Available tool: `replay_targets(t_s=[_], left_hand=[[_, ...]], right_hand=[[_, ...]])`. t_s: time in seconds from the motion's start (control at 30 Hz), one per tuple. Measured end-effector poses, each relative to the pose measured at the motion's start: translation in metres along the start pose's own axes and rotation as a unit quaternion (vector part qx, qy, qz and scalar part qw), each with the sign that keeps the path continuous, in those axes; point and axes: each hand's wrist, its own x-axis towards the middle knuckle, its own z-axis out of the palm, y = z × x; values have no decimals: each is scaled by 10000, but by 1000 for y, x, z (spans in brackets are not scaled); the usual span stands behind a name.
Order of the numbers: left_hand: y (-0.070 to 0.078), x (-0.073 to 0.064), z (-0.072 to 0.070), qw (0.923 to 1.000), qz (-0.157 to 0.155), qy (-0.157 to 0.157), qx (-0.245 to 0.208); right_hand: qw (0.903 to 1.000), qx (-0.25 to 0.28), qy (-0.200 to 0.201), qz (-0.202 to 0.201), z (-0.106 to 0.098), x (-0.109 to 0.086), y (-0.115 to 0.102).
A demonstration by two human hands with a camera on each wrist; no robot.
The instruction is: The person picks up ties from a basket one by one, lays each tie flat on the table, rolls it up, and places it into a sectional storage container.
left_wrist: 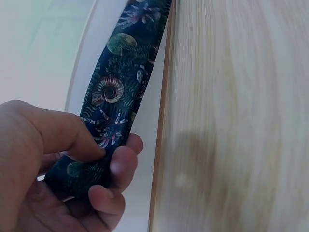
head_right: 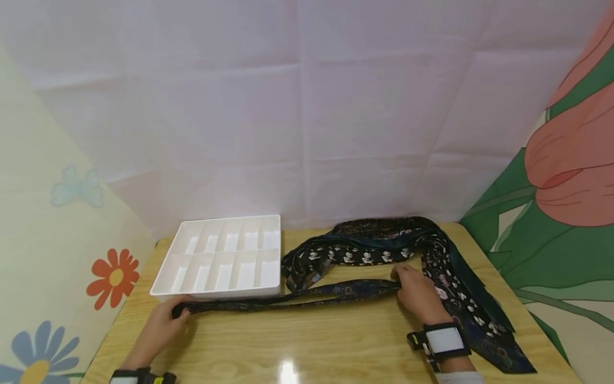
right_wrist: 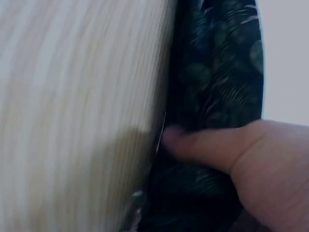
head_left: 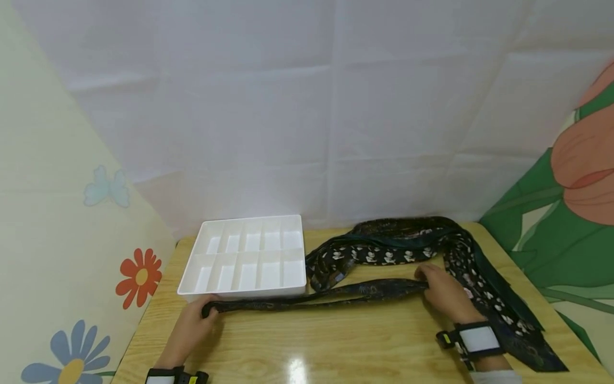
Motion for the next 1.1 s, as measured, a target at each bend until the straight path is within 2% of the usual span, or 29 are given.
replay_targets(t_s=[0.17,0.33,0.4,0.47,0.6,0.7,0.9,1.1], left_hand=[[-7,-2,-5,9998,-182,-63,-17],[-13,-5,-10,9994,-320,121,81],[-15,-5,-13,9989,-408,199,121],[-16,-5,-16,9981,-551,243,96],[-18,-5,-20,9957,-887,253,-4],[-19,-4,-21,9935,-1115,221,-79],[-26,-3,-22,9890,-1461,119,-190],[-37,-3,-29,9811,-1918,173,-161]], right_hand=[[9985,-55,-289,466,-11,-5,17],[9964,327,-701,340,-20,-13,33],[9922,702,-946,401,-23,-16,38],[9840,1091,-1253,649,-26,-19,42],[9740,1372,-1634,766,-31,-23,49],[9758,1294,-1674,552,-33,-25,54],[9678,1653,-1841,473,-38,-29,62],[9708,1488,-1834,417,-48,-34,68]])
